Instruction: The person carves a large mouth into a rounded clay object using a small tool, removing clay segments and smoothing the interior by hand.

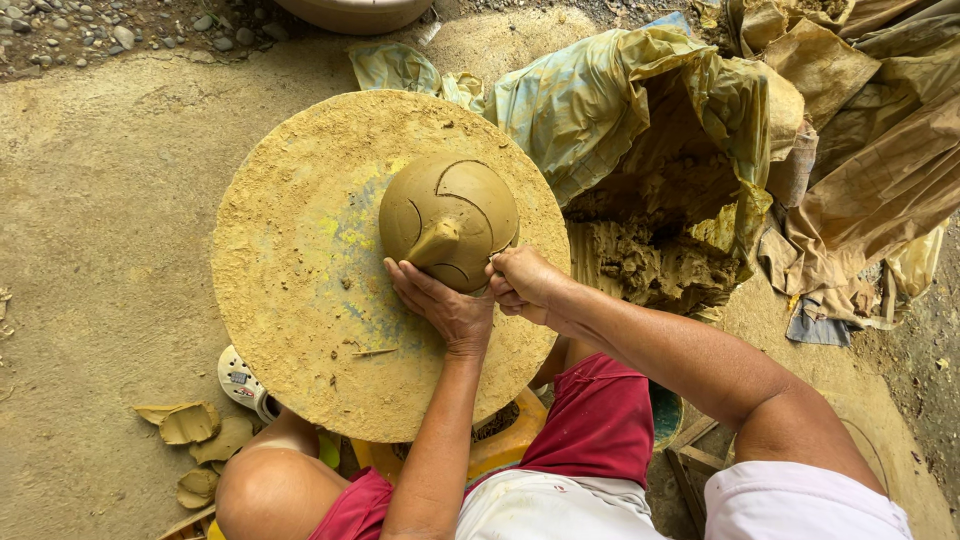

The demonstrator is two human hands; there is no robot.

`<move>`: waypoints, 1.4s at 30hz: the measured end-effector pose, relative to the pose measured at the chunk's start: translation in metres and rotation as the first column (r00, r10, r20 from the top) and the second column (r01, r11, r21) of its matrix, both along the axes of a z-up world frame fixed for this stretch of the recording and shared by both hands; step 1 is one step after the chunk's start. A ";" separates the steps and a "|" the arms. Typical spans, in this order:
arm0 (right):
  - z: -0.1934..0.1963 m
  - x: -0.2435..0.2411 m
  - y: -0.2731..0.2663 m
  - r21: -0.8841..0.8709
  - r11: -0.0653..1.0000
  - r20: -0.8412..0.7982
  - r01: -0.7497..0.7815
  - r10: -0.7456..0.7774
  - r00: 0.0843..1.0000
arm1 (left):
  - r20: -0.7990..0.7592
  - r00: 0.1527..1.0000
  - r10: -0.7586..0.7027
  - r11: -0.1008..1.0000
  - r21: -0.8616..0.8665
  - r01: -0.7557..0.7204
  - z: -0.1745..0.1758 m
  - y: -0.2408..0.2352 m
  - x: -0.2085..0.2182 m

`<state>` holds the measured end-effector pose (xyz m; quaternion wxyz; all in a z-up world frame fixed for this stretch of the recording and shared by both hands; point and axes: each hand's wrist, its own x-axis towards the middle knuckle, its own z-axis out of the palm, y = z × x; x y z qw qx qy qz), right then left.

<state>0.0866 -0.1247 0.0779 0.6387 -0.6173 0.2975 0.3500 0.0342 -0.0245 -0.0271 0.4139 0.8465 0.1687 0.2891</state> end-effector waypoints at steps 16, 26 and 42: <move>0.016 -0.015 0.018 0.000 0.995 -0.003 0.099 -0.099 0.995 | -0.016 0.999 -0.041 0.999 0.004 0.042 0.000 0.005 -0.001; 0.066 -0.079 0.022 0.107 0.992 -0.133 0.061 -0.047 0.990 | -0.004 0.992 -0.127 0.992 -0.006 0.127 0.007 0.020 -0.004; 0.016 -0.171 -0.098 -0.561 0.803 0.718 0.199 0.354 0.599 | 0.131 0.983 -0.131 0.982 0.157 0.110 -0.016 0.034 -0.022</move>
